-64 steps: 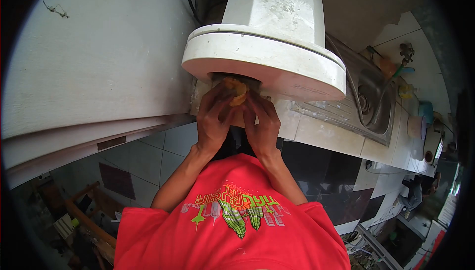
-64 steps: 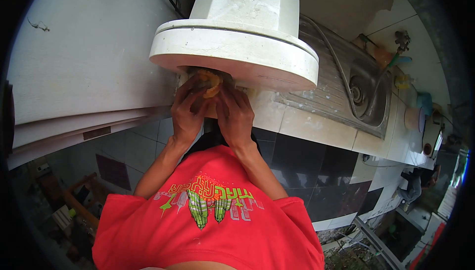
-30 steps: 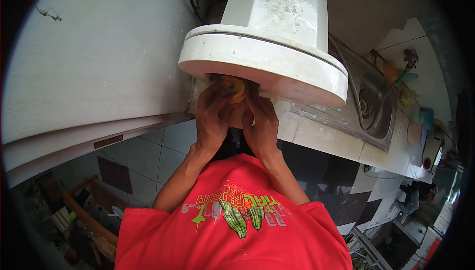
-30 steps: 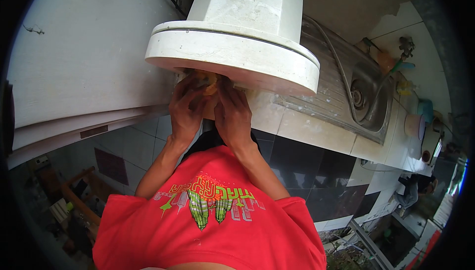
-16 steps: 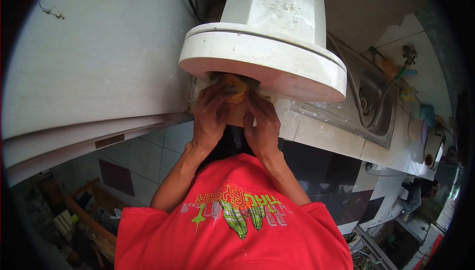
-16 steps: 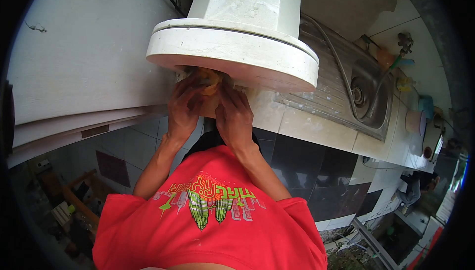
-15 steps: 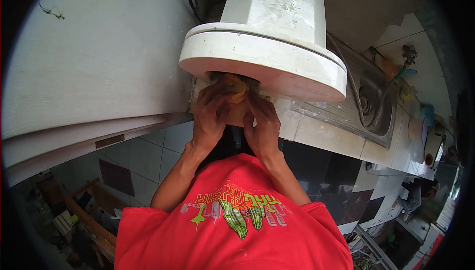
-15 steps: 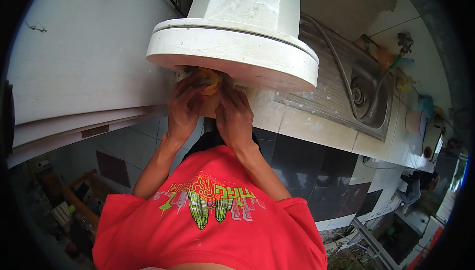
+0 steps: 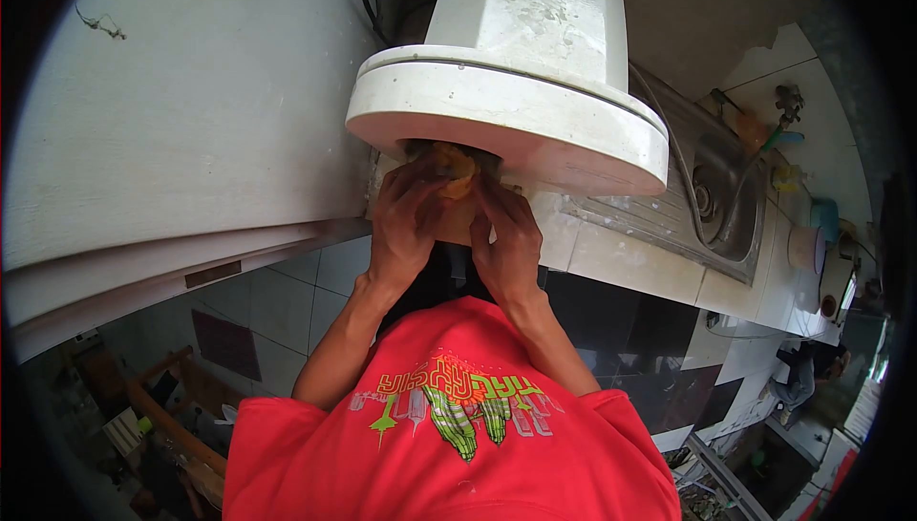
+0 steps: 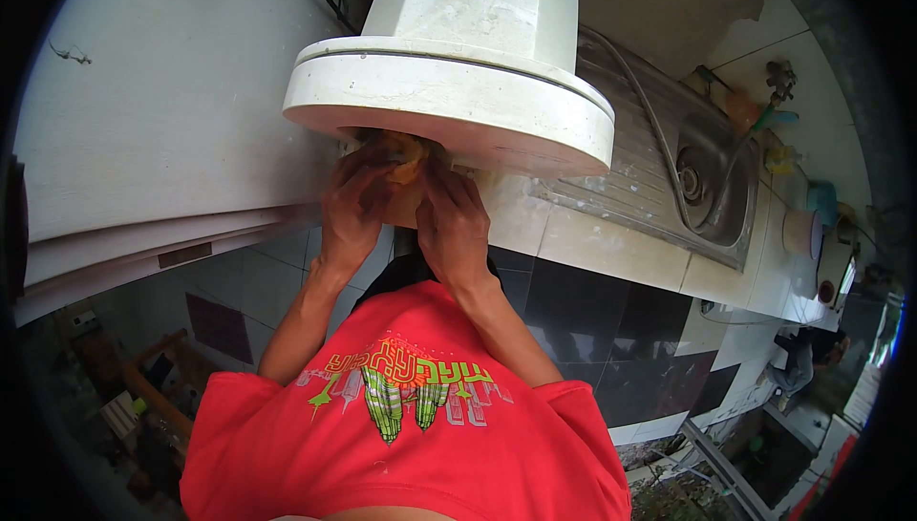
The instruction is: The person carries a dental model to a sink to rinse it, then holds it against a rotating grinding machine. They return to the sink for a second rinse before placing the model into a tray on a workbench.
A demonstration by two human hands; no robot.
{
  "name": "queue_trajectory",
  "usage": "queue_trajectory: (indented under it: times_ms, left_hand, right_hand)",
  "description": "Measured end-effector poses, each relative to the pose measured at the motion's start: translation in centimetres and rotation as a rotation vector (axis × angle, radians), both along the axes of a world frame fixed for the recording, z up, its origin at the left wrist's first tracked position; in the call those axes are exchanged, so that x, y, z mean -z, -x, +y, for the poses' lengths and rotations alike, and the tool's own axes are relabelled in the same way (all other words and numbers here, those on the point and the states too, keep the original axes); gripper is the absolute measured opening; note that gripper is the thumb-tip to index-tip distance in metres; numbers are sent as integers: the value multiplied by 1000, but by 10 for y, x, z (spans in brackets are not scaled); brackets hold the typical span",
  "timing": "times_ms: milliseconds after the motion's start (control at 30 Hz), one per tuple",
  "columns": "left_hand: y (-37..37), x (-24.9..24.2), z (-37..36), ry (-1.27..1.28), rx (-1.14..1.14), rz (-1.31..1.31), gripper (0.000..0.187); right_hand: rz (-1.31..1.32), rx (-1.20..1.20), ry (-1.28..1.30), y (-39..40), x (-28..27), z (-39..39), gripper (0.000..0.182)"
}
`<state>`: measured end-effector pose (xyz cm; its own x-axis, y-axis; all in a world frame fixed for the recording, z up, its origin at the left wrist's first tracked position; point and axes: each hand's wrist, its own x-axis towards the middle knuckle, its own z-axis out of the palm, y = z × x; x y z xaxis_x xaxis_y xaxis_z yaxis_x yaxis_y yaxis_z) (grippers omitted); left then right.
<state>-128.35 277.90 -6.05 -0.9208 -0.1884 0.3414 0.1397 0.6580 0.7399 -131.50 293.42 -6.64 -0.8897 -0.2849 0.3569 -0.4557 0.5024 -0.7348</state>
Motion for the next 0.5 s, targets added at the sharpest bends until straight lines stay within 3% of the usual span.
queue_trajectory:
  times_ms: [500]
  left_hand:
    - [1, 4, 4, 57, -6, 17, 30]
  right_hand:
    - [15, -31, -3, 3, 1, 2, 42]
